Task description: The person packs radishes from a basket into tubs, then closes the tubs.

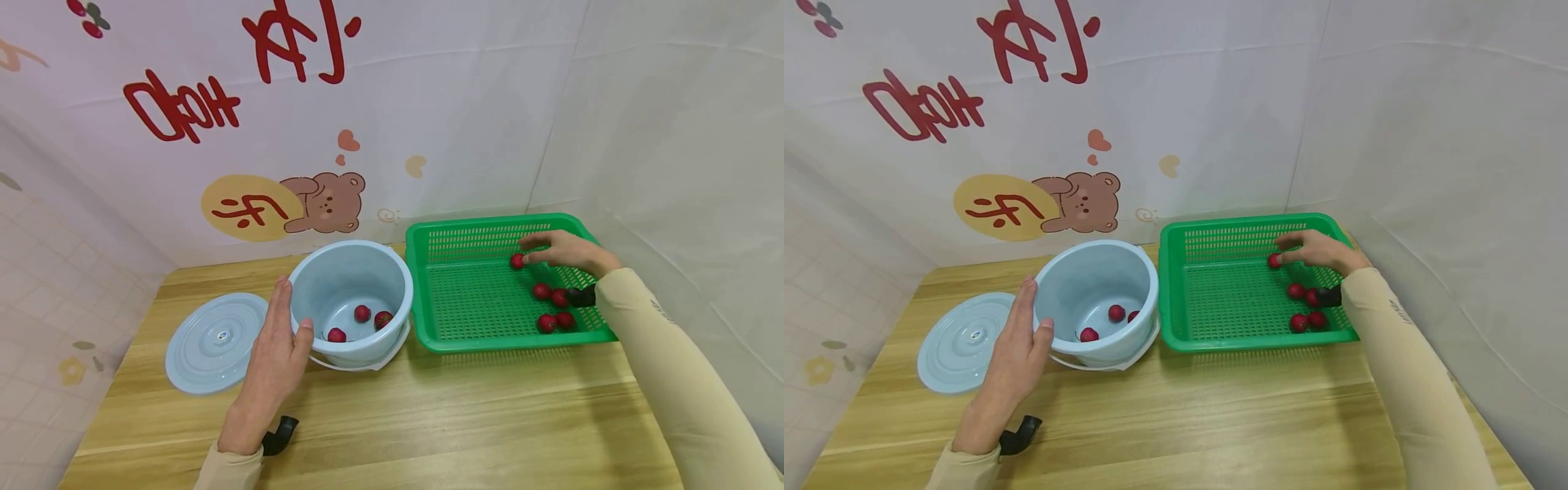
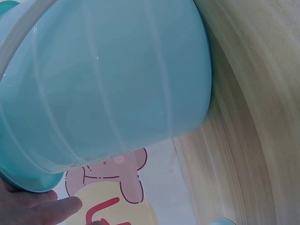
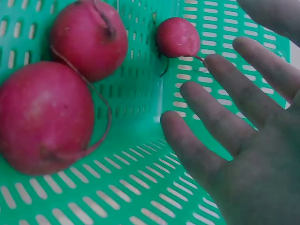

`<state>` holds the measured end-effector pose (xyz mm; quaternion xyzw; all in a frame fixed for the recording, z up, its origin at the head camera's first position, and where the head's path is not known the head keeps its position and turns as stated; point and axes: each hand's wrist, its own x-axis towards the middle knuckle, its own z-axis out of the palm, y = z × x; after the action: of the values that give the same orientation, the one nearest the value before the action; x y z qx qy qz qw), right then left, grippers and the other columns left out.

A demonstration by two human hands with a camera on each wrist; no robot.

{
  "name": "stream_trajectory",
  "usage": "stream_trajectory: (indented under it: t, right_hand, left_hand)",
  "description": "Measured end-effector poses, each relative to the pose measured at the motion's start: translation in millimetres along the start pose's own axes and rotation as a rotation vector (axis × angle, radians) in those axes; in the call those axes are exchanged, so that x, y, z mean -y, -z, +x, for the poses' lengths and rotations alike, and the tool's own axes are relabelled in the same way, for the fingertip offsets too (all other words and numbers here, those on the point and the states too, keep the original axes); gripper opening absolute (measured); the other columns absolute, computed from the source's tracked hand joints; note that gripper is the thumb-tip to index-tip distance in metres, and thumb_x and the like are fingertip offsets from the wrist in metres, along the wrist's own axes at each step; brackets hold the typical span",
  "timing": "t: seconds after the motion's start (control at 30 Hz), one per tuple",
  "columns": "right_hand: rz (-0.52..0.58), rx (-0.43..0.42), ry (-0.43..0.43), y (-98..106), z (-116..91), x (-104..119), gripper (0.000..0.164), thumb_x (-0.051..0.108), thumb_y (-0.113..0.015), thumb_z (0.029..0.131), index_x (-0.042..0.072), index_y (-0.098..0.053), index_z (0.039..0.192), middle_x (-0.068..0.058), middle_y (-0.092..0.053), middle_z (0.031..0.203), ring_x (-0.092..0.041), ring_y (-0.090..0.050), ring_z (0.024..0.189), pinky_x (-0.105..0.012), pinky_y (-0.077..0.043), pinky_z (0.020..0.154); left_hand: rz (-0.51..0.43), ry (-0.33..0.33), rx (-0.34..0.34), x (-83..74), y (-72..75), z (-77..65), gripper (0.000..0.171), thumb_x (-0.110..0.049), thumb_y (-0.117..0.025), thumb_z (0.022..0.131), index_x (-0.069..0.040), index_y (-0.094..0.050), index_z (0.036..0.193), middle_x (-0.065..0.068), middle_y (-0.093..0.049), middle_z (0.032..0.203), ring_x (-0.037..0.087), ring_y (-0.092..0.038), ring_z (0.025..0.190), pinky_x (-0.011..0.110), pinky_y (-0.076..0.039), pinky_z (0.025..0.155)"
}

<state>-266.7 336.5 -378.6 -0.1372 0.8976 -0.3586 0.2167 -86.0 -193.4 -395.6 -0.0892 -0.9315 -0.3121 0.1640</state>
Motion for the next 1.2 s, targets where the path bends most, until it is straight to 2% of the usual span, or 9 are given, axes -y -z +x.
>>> stream_trajectory:
  t: [0.27,0.5,0.8,1.03,1.2]
  right_hand:
    - [0.010,0.038,0.001,-7,11,-5,0.059,0.022,-0.064,0.103,-0.005,-0.044,0.152,-0.030,-0.040,0.157,-0.048,-0.043,0.140,-0.058,-0.050,0.103]
    - [-0.062,0.056,-0.014,-12,15,-4,0.061,0.024,-0.067,0.101,-0.003,-0.047,0.151,-0.031,-0.040,0.156,-0.049,-0.049,0.135,-0.058,-0.050,0.102]
    - [-0.121,0.039,-0.047,-14,17,-5,0.054,0.027,-0.068,0.101,-0.003,-0.057,0.144,-0.028,-0.056,0.144,-0.051,-0.047,0.134,-0.069,-0.037,0.109]
    - [-0.122,0.035,-0.052,-15,18,-7,0.047,0.019,-0.068,0.100,-0.002,-0.060,0.141,-0.032,-0.048,0.148,-0.056,-0.038,0.139,-0.071,-0.033,0.110]
    - [-0.104,0.026,-0.049,-16,20,-11,0.044,0.013,-0.067,0.100,-0.003,-0.060,0.140,-0.033,-0.048,0.147,-0.055,-0.040,0.137,-0.071,-0.035,0.110]
  left_hand:
    - [0.003,0.012,0.014,-0.9,0.4,0.5,0.069,-0.027,-0.046,0.107,-0.003,-0.017,0.165,0.011,-0.015,0.173,0.039,-0.029,0.152,0.065,-0.034,0.114]
    - [0.003,0.023,0.015,-1.0,0.4,0.2,0.069,-0.028,-0.046,0.107,-0.005,-0.017,0.166,0.008,-0.014,0.173,0.038,-0.027,0.154,0.065,-0.033,0.115]
    - [0.003,0.009,0.003,-0.2,-0.7,0.3,0.069,-0.027,-0.046,0.106,-0.003,-0.018,0.165,0.011,-0.016,0.172,0.038,-0.027,0.153,0.066,-0.034,0.114]
    - [0.003,0.016,0.008,-0.9,0.1,0.2,0.069,-0.028,-0.046,0.107,-0.004,-0.018,0.165,0.010,-0.015,0.173,0.038,-0.026,0.154,0.066,-0.034,0.114]
    - [0.006,0.014,0.007,-1.1,0.0,-0.1,0.069,-0.027,-0.046,0.106,-0.004,-0.018,0.165,0.013,-0.017,0.172,0.038,-0.027,0.153,0.066,-0.034,0.114]
